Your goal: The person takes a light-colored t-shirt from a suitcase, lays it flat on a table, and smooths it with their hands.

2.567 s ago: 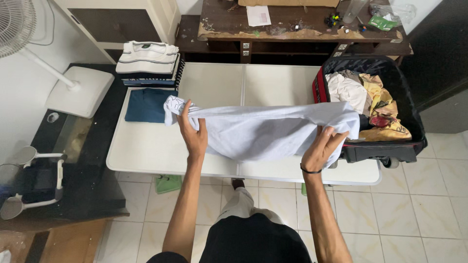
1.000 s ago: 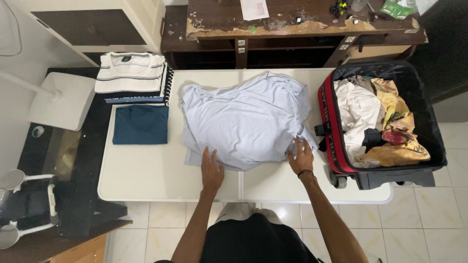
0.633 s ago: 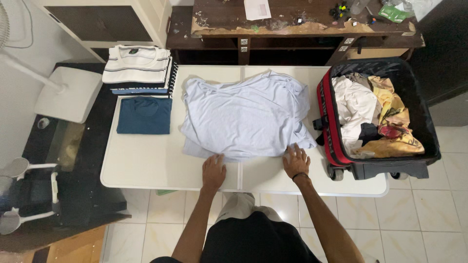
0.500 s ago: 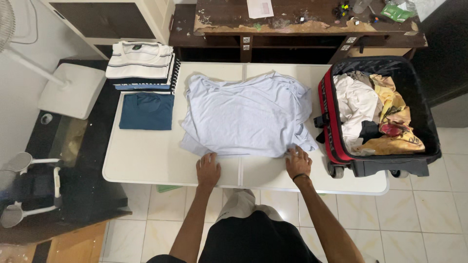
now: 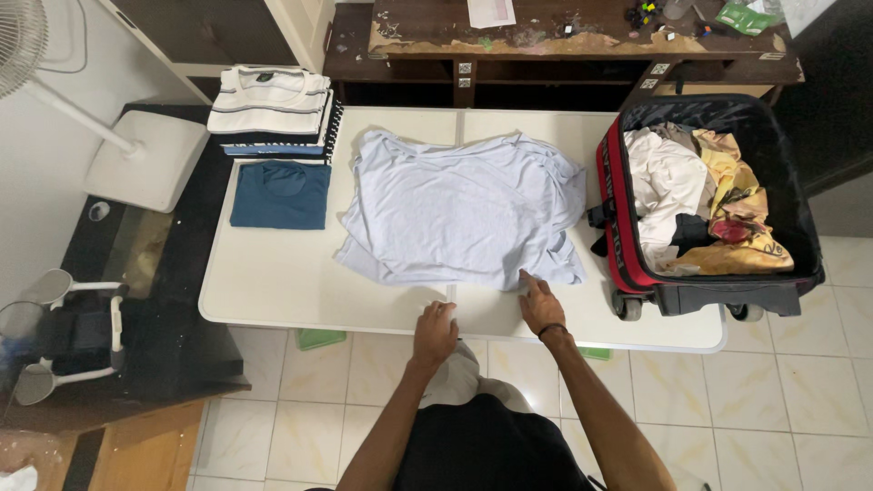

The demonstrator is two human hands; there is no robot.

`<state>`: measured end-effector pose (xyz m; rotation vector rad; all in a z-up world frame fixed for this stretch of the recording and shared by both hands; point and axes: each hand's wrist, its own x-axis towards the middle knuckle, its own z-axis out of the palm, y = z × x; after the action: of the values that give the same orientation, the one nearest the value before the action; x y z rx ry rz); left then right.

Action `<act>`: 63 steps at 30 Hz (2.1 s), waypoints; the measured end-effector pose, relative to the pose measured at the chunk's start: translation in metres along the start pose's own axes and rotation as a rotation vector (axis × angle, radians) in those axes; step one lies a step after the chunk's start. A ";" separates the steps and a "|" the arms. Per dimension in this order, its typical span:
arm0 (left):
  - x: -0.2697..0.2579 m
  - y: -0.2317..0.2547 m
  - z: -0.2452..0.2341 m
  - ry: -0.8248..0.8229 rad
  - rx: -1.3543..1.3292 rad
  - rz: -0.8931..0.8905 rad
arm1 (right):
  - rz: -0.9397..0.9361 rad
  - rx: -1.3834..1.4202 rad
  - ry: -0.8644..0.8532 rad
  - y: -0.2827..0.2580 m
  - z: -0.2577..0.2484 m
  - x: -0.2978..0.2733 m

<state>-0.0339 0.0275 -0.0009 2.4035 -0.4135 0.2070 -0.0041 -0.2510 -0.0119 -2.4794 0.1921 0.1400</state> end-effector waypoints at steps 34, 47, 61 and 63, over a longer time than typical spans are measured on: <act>0.129 0.016 0.114 -0.035 -1.514 -0.668 | 0.048 0.181 -0.038 -0.115 -0.107 0.039; 0.151 0.023 0.110 -0.246 -0.907 -0.329 | -0.084 0.136 -0.059 -0.108 -0.111 0.052; 0.113 0.011 0.103 -0.074 -0.653 -0.237 | -0.084 0.273 0.106 -0.068 -0.066 0.033; 0.106 0.012 0.102 -0.180 -0.607 -0.380 | -0.051 0.291 0.131 -0.058 -0.057 0.025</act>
<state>0.0654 -0.0729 -0.0441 1.8538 -0.0697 -0.2728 0.0337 -0.2430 0.0643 -2.2018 0.1895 -0.0687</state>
